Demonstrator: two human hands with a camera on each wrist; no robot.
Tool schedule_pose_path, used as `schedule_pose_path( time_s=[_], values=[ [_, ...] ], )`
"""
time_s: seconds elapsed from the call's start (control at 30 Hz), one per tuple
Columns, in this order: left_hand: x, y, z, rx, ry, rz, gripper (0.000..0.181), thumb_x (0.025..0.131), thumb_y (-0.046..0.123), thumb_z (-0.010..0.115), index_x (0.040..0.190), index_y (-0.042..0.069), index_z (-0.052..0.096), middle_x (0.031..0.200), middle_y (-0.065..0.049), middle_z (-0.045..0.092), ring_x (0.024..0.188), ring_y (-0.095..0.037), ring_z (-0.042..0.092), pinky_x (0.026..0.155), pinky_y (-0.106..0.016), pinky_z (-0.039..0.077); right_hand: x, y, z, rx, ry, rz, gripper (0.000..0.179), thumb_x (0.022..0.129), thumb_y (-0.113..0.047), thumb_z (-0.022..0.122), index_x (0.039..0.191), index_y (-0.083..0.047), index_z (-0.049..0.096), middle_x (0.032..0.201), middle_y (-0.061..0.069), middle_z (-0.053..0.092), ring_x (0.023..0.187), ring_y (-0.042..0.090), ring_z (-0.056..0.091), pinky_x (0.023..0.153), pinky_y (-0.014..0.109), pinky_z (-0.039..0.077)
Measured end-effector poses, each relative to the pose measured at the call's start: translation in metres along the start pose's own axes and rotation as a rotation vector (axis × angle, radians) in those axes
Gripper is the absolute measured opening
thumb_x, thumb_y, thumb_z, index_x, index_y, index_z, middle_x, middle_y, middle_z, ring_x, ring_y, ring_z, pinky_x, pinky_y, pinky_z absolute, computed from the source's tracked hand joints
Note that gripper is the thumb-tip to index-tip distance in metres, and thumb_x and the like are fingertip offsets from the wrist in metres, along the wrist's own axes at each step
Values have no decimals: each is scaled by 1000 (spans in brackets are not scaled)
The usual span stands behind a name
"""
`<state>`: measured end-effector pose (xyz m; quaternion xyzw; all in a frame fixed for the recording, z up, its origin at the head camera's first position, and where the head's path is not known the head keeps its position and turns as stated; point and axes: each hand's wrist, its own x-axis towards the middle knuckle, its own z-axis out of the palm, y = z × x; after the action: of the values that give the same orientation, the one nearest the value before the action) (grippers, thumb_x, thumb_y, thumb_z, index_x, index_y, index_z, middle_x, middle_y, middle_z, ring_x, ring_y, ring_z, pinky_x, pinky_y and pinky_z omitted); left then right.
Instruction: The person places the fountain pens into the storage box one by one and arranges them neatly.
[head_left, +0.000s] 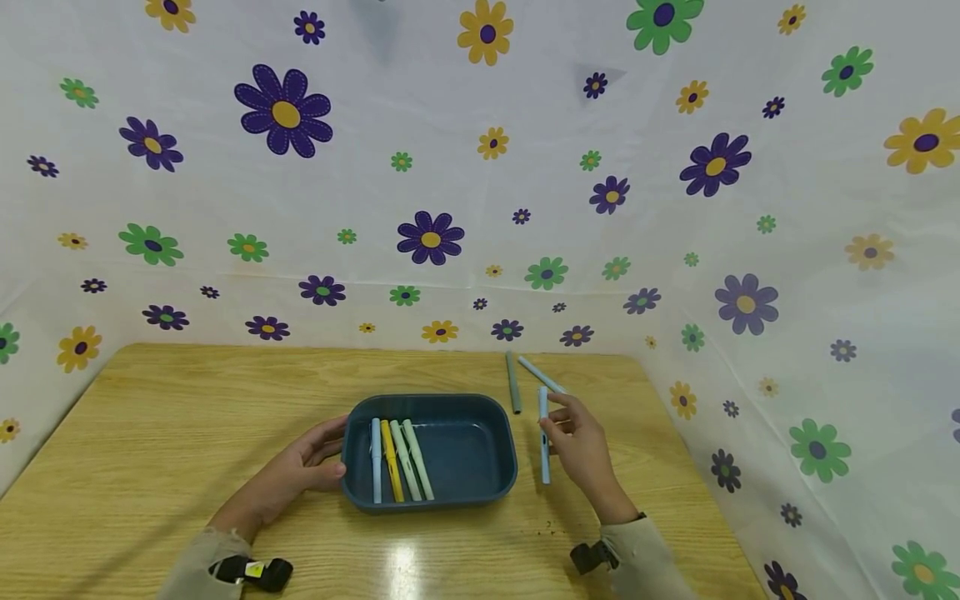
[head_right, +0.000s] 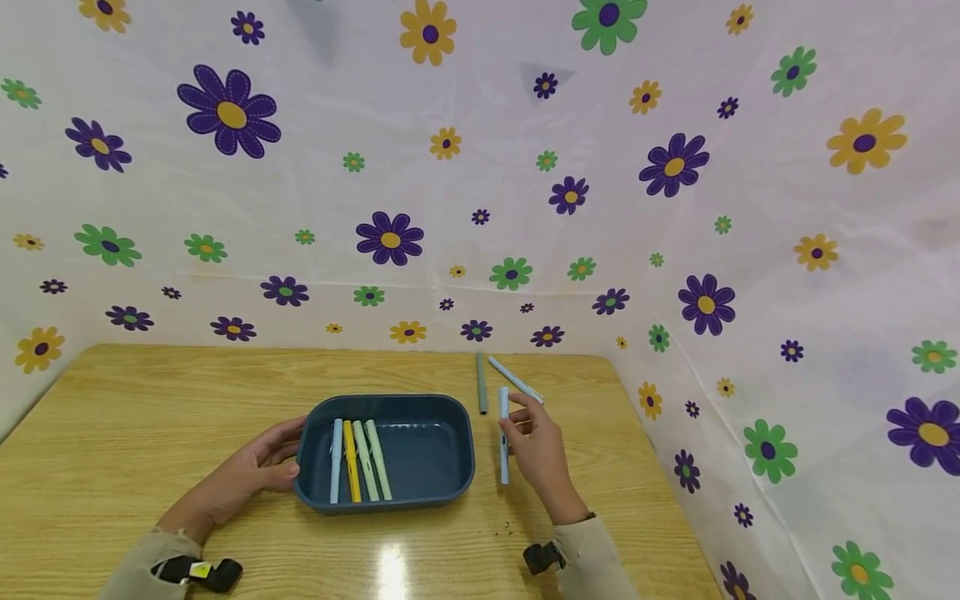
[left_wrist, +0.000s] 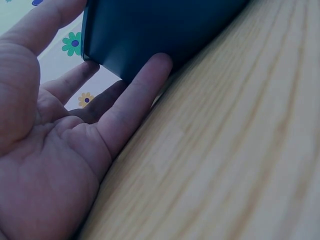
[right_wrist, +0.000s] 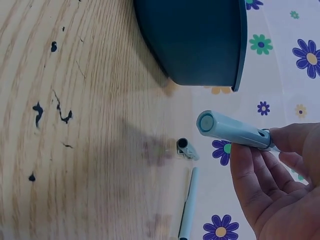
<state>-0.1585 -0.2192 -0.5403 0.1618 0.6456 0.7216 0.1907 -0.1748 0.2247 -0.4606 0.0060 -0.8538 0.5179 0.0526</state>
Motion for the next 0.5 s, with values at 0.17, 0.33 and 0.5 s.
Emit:
schedule_pose_path(
  time_s=[0.17, 0.33, 0.5],
  values=[
    [-1, 2, 1, 2, 2, 0, 75, 102, 5, 61, 165, 10, 21, 167, -23, 21, 134, -4, 50, 101, -33, 53, 0, 2, 0, -6, 9, 1, 46, 100, -8, 68, 144, -18, 58, 108, 14, 67, 87, 24, 65, 70, 39, 63],
    [0, 2, 1, -1, 7, -8, 75, 102, 5, 62, 165, 11, 21, 167, -23, 22, 134, -4, 51, 100, -35, 54, -1, 4, -1, -12, 11, 5, 46, 101, -7, 68, 144, -17, 57, 109, 15, 66, 87, 25, 64, 71, 40, 63],
    [0, 1, 1, -8, 6, -12, 76, 102, 5, 62, 165, 11, 22, 167, -23, 22, 135, -5, 50, 100, -35, 54, -2, 4, -1, -17, 11, 0, 45, 101, -7, 67, 144, -16, 57, 109, 15, 66, 87, 25, 64, 69, 35, 62]
  ],
)
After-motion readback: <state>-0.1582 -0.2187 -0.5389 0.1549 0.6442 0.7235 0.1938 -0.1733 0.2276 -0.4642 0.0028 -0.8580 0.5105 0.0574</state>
